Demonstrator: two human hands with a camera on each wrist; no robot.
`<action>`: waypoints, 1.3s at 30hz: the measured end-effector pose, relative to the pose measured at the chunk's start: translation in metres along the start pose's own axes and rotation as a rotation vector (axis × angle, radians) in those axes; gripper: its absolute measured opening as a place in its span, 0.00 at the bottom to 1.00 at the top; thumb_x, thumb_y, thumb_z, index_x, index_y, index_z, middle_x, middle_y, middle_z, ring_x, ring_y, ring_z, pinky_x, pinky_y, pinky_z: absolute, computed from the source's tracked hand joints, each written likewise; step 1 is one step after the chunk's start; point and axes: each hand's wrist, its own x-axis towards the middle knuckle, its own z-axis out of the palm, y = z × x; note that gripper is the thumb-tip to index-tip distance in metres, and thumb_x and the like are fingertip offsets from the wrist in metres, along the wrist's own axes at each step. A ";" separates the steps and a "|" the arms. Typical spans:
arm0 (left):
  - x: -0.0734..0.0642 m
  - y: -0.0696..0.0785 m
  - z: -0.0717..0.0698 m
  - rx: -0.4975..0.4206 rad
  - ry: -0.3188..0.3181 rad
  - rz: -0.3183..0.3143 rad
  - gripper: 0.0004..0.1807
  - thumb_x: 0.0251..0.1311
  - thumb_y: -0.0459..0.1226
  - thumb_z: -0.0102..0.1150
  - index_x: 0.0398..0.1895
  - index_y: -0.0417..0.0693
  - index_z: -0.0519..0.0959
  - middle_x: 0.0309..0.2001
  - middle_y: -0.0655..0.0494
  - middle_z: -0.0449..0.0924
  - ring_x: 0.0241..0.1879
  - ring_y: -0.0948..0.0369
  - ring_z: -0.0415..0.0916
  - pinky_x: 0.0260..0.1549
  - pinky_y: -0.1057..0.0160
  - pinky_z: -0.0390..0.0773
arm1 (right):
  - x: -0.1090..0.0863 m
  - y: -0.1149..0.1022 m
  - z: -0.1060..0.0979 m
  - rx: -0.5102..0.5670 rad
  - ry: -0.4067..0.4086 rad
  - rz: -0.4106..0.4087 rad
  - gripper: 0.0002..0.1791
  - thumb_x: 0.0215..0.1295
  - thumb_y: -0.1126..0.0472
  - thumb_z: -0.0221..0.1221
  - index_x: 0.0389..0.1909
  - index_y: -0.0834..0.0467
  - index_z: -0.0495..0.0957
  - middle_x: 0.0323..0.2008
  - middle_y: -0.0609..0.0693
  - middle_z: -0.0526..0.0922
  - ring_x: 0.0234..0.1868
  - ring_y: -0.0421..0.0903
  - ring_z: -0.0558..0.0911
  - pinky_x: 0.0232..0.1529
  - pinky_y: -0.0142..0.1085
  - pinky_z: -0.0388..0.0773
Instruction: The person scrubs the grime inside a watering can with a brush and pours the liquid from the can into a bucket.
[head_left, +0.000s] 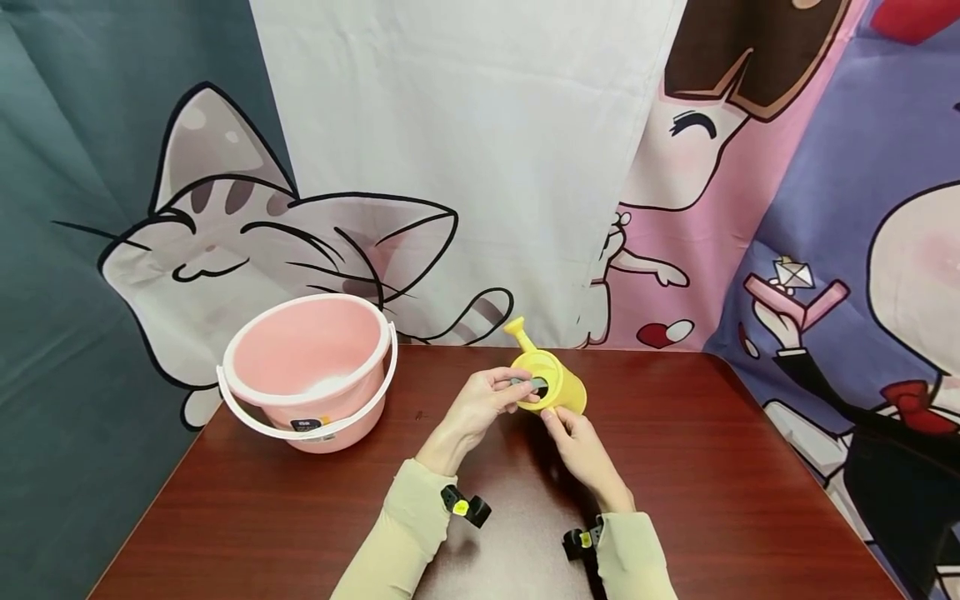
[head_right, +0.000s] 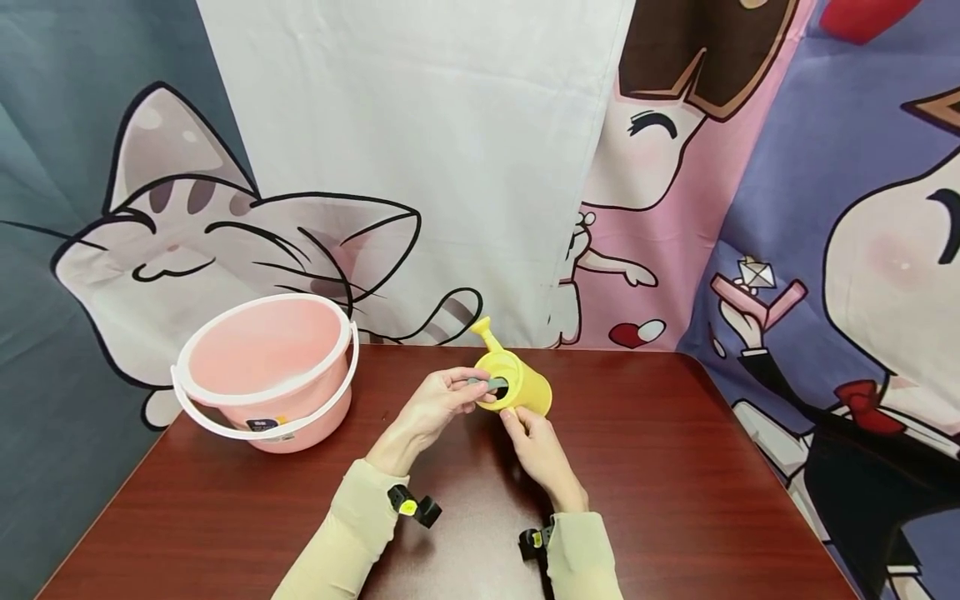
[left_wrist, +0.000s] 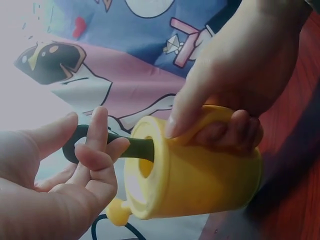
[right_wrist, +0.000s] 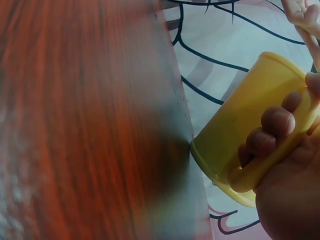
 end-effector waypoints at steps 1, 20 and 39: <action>0.000 -0.001 0.001 0.000 0.002 -0.002 0.17 0.64 0.31 0.60 0.53 0.27 0.75 0.30 0.55 0.85 0.32 0.64 0.81 0.30 0.69 0.71 | 0.000 0.000 0.000 -0.003 0.001 0.000 0.19 0.75 0.61 0.52 0.21 0.61 0.69 0.18 0.44 0.62 0.22 0.40 0.66 0.25 0.32 0.64; 0.007 -0.014 0.009 0.033 0.065 0.028 0.15 0.63 0.29 0.61 0.50 0.28 0.77 0.30 0.47 0.84 0.28 0.63 0.78 0.28 0.69 0.70 | 0.000 0.001 0.004 -0.024 -0.019 -0.018 0.19 0.75 0.61 0.52 0.21 0.59 0.68 0.19 0.43 0.62 0.23 0.38 0.65 0.26 0.32 0.64; 0.004 -0.015 0.010 1.052 0.160 0.591 0.10 0.65 0.41 0.60 0.42 0.44 0.81 0.34 0.59 0.80 0.30 0.65 0.74 0.32 0.65 0.76 | 0.006 0.036 0.007 -0.016 0.037 -0.015 0.20 0.75 0.54 0.52 0.21 0.56 0.67 0.19 0.44 0.61 0.24 0.41 0.65 0.27 0.33 0.64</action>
